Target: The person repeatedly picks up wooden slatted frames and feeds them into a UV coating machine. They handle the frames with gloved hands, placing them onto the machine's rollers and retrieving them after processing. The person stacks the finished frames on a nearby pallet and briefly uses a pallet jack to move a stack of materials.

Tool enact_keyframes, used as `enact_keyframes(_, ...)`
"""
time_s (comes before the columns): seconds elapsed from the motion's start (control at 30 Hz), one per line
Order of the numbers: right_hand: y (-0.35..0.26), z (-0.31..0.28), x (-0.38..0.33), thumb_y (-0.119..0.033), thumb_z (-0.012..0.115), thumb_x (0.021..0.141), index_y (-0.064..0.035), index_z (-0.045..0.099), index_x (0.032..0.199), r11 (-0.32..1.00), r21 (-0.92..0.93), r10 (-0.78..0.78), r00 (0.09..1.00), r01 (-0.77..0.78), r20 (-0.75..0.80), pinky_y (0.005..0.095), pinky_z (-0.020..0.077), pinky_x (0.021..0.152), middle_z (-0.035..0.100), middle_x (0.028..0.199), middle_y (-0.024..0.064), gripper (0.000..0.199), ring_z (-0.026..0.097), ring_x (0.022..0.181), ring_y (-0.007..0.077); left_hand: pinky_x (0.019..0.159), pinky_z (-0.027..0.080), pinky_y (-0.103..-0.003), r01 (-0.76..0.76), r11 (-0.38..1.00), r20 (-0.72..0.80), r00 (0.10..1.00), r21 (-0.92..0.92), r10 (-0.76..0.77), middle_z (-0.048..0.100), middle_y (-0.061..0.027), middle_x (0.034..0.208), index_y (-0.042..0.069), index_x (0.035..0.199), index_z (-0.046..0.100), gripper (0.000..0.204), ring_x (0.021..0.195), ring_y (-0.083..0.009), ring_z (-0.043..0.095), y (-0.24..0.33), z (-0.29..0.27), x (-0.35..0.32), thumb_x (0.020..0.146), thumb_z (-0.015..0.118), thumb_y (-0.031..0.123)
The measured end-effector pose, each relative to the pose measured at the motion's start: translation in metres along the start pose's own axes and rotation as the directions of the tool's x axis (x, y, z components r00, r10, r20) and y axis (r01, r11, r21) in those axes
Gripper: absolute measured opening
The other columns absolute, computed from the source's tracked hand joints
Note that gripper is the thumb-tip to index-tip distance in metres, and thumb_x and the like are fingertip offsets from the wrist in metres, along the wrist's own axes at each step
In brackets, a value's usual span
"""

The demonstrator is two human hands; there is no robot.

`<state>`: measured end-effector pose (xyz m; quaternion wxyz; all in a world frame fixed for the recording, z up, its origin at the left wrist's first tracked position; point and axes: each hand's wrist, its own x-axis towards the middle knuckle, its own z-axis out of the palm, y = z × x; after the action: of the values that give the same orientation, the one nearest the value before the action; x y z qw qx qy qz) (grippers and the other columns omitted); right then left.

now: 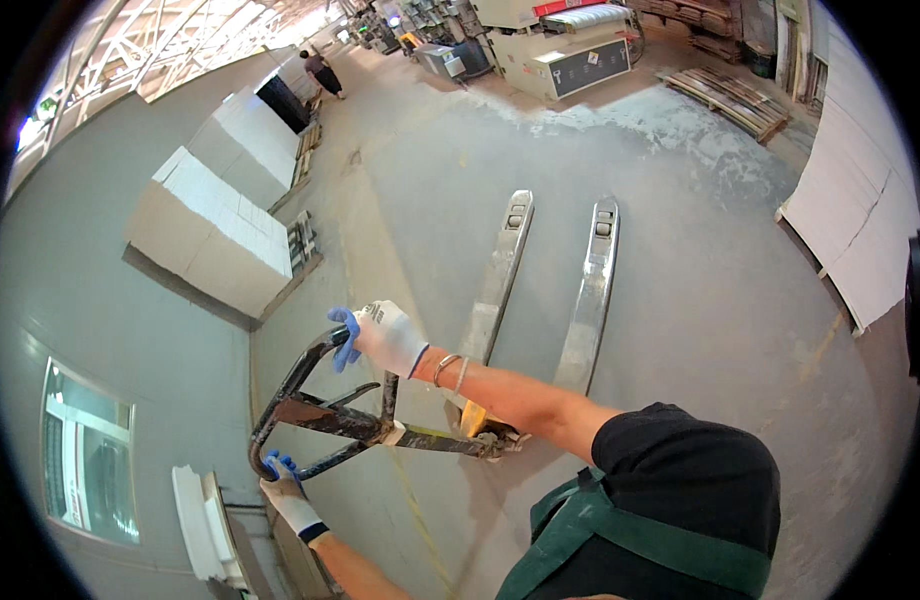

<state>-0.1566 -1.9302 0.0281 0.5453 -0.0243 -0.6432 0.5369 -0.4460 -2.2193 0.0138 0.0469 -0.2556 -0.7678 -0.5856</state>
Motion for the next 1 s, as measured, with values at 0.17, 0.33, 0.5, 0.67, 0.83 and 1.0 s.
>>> enact_keyframes(0.17,-0.009,0.005,-0.013,-0.009,0.051,0.097,0.0004,0.064,0.124,0.976,-0.214,-0.056,0.996,0.041,-0.064,0.0291,0.0566,0.065,0.076,0.082,0.0067,0.032,0.072,0.069,0.0163,0.07,0.052,-0.03,-0.079,0.997,0.092,0.993,0.012,0.077,0.071,-0.0073,0.091,0.003,0.117,0.068,0.032,0.078,-0.0153,0.064,-0.012,-0.001,0.044,0.103,0.058,0.031)
enact_keyframes(0.33,0.016,0.02,-0.033,-0.005,0.054,0.095,0.0013,0.065,0.122,0.976,-0.212,-0.077,0.993,0.057,-0.089,0.0285,0.0572,0.064,0.076,0.084,0.0091,0.03,0.072,0.07,0.0162,0.069,0.051,-0.025,-0.097,0.978,0.152,0.98,-0.183,0.125,0.069,-0.0055,0.096,0.002,0.118,0.064,0.029,0.08,-0.0117,0.063,-0.033,0.041,0.062,0.103,0.059,0.027)
enact_keyframes(0.5,0.043,0.04,-0.06,-0.003,0.051,0.096,0.007,0.062,0.124,0.996,0.085,0.033,0.986,-0.02,-0.163,0.028,0.0575,0.066,0.075,0.082,0.0118,0.031,0.074,0.073,0.018,0.075,0.051,-0.026,-0.079,0.919,0.219,0.96,-0.386,0.175,0.066,-0.0032,0.096,0.003,0.117,0.063,0.027,0.082,-0.0108,0.061,-0.095,0.08,0.073,0.102,0.062,0.026)
enact_keyframes(0.67,0.092,0.049,-0.067,-0.007,0.049,0.101,0.0075,0.061,0.124,0.99,-0.134,-0.076,0.958,0.04,-0.277,0.028,0.0572,0.069,0.075,0.083,0.012,0.03,0.073,0.076,0.016,0.068,0.049,-0.027,-0.045,0.918,0.289,0.942,-0.394,0.17,0.065,-0.003,0.089,0.004,0.111,0.066,0.027,0.076,-0.0112,0.059,-0.132,0.116,0.125,0.102,0.062,0.029)
enact_keyframes(0.83,0.077,0.07,-0.066,-0.008,0.045,0.103,0.0061,0.061,0.122,0.859,-0.499,-0.247,0.948,0.118,-0.2,0.0283,0.0574,0.066,0.075,0.082,0.0093,0.029,0.071,0.069,0.0165,0.077,0.048,-0.03,-0.094,0.892,0.359,0.893,-0.442,0.272,0.065,-0.0049,0.094,0.003,0.118,0.065,0.033,0.083,-0.0141,0.059,-0.125,0.102,0.156,0.105,0.055,0.032)
enact_keyframes(1.0,0.076,0.083,-0.066,-0.009,0.048,0.101,0.005,0.062,0.121,0.994,-0.074,-0.102,0.947,0.083,-0.305,0.0281,0.0572,0.064,0.076,0.081,0.0092,0.028,0.07,0.066,0.0152,0.075,0.048,-0.031,-0.073,0.951,0.47,0.857,-0.299,0.213,0.064,-0.002,0.091,0.004,0.115,0.066,0.034,0.08,-0.0144,0.058,-0.122,0.121,0.185,0.105,0.056,0.035)
